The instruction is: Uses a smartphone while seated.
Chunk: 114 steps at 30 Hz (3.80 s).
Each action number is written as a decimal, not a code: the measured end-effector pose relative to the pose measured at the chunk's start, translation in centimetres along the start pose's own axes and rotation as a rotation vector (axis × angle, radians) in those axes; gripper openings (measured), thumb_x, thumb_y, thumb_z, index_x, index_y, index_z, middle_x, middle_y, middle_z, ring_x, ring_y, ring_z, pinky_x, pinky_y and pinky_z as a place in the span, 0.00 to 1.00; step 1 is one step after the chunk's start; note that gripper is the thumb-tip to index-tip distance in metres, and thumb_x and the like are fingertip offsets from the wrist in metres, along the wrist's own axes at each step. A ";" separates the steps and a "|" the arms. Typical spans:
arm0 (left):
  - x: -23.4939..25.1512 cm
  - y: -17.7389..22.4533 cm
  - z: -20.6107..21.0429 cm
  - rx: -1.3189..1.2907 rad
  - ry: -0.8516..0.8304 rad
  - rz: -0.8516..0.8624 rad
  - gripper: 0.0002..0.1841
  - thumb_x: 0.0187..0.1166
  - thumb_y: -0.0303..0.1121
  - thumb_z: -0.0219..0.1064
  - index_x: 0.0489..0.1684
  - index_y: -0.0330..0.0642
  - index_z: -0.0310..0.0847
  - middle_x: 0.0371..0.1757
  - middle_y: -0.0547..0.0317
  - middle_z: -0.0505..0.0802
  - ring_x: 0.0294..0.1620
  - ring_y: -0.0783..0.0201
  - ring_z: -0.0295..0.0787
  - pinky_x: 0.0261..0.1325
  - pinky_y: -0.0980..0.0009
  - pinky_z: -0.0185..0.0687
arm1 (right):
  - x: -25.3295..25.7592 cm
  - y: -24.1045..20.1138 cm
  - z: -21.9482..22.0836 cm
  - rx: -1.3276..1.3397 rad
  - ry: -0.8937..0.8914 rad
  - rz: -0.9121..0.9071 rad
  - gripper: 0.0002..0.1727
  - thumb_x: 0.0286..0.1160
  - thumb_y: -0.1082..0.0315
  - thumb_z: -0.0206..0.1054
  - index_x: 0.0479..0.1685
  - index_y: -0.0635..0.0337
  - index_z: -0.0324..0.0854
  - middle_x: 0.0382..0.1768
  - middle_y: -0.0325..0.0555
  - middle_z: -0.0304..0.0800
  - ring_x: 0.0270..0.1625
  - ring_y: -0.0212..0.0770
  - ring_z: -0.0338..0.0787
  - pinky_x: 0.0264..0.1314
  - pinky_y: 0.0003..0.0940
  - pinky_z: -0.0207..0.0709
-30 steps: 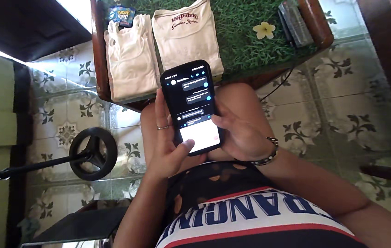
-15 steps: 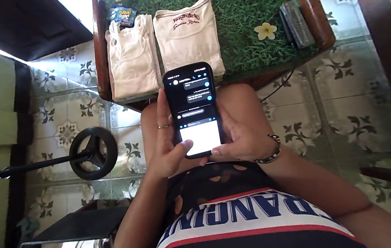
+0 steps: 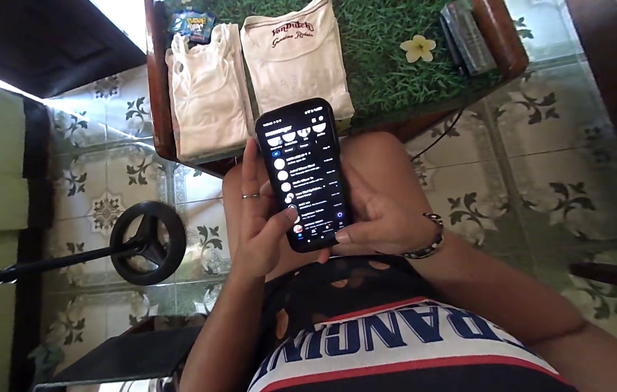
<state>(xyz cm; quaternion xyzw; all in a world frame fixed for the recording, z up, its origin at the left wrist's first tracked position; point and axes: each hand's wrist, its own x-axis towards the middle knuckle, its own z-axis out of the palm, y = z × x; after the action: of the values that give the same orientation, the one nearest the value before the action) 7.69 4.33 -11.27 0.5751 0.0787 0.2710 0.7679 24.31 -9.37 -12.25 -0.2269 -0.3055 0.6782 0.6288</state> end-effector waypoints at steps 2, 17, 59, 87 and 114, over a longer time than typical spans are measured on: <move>0.2 0.0 0.1 0.012 0.032 0.006 0.47 0.77 0.21 0.57 0.95 0.68 0.35 0.75 0.60 0.83 0.67 0.61 0.88 0.66 0.57 0.88 | 0.0 0.1 0.0 -0.004 0.011 -0.001 0.56 0.71 0.87 0.58 0.93 0.28 0.34 0.76 0.49 0.76 0.68 0.55 0.88 0.55 0.49 0.92; 0.6 -0.3 1.7 0.092 0.267 -0.008 0.38 0.83 0.21 0.55 0.91 0.61 0.42 0.59 0.59 0.93 0.52 0.62 0.95 0.54 0.61 0.94 | 0.0 0.4 0.5 -0.110 0.088 0.031 0.58 0.71 0.86 0.58 0.94 0.31 0.28 0.73 0.47 0.79 0.64 0.49 0.91 0.55 0.44 0.93; -1.5 -0.6 -0.6 0.096 -0.203 -0.063 0.58 0.74 0.24 0.66 0.92 0.80 0.19 0.88 0.68 0.68 0.78 0.63 0.78 0.76 0.60 0.81 | 0.4 -0.4 0.9 0.038 0.244 0.013 0.39 0.83 0.76 0.50 0.92 0.34 0.46 0.66 0.53 0.85 0.54 0.52 0.95 0.39 0.43 0.94; -1.2 -1.1 -0.4 0.026 -0.106 -0.004 0.55 0.71 0.22 0.61 0.95 0.74 0.27 0.87 0.64 0.71 0.78 0.62 0.77 0.76 0.58 0.80 | 0.1 -0.1 0.2 0.027 0.105 -0.008 0.51 0.72 0.82 0.54 0.93 0.33 0.34 0.73 0.50 0.78 0.61 0.52 0.91 0.47 0.47 0.94; -1.5 -1.4 -0.5 0.040 -0.099 -0.004 0.55 0.71 0.22 0.60 0.94 0.77 0.26 0.86 0.64 0.72 0.77 0.61 0.79 0.74 0.58 0.82 | 0.3 -0.1 0.6 0.027 0.154 0.005 0.49 0.72 0.85 0.45 0.94 0.34 0.37 0.73 0.53 0.79 0.61 0.53 0.91 0.47 0.48 0.94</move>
<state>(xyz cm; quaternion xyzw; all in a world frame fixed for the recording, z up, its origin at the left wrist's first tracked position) 6.69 3.72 -13.03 0.6030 0.0472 0.2392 0.7596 23.91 -9.19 -11.73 -0.2708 -0.2466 0.6642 0.6517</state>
